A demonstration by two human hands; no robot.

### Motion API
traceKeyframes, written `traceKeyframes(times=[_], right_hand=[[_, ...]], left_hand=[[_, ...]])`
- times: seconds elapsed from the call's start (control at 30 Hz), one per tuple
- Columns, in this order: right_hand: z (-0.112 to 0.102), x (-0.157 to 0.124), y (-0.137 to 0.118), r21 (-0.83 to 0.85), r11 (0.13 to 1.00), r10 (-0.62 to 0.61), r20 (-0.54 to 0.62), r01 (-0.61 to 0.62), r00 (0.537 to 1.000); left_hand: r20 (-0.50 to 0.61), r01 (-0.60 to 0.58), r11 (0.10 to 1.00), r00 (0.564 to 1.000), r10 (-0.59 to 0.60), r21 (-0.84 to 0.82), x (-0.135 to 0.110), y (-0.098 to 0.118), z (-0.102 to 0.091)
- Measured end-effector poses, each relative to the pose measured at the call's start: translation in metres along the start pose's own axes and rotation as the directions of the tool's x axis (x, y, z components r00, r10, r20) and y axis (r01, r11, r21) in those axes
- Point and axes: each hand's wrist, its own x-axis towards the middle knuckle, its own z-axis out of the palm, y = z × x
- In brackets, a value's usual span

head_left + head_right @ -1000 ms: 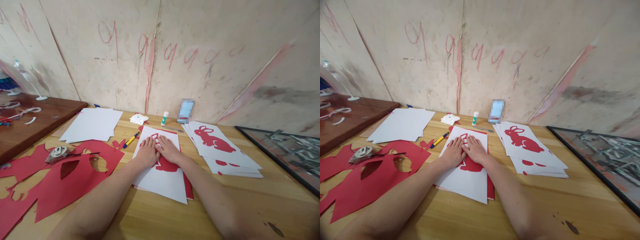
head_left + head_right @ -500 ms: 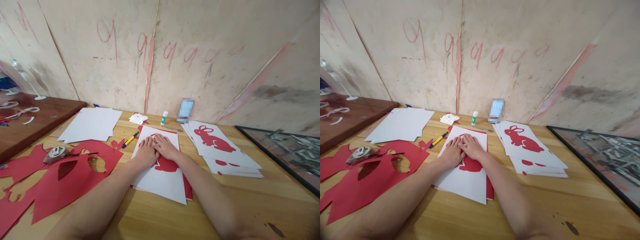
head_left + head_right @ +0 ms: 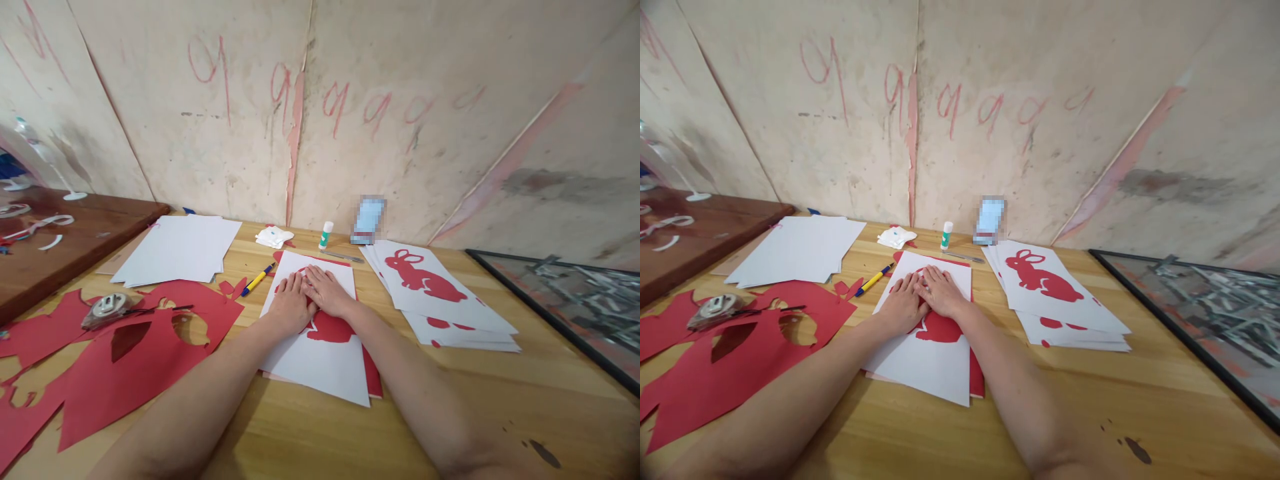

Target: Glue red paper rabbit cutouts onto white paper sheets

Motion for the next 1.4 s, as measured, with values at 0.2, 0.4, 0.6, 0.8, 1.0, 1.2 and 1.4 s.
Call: traceKeyframes(times=[0.2,0.4,0.6,0.8,1.0,1.2,1.4], right_hand=[[0.004,-0.003,0.002,0.017,1.000,-0.007,-0.059,0.008,0.998],[0.004,-0.005,0.001,0.020,0.996,-0.081,-0.024,0.081,0.996],[0.001,-0.006,0.000,0.015,0.997,-0.078,-0.012,0.078,0.997],[0.004,-0.014,0.004,-0.018,1.000,-0.001,-0.024,0.001,1.000],[0.007,-0.016,0.006,-0.001,1.000,0.020,-0.014,-0.020,1.000],[0.009,-0.018,0.006,0.000,0.998,0.056,-0.063,-0.056,0.996],[0.013,-0.017,0.008,0.005,0.996,0.089,-0.038,-0.089,0.995]], left_hand=[[-0.018,-0.009,1.000,1.000,0.009,-0.019,-0.001,-0.001,0.001],[-0.034,0.014,0.999,0.999,-0.016,-0.053,-0.001,-0.001,0.002],[-0.034,0.012,1.000,0.999,-0.013,-0.022,0.000,-0.001,0.003],[-0.013,0.007,1.000,1.000,-0.007,-0.005,0.000,-0.002,0.004],[0.003,-0.003,1.000,1.000,0.003,0.007,0.002,-0.003,0.005],[-0.023,-0.013,1.000,1.000,0.012,-0.018,0.000,-0.003,0.003],[-0.013,-0.007,1.000,1.000,0.007,-0.024,-0.001,-0.002,0.001]])
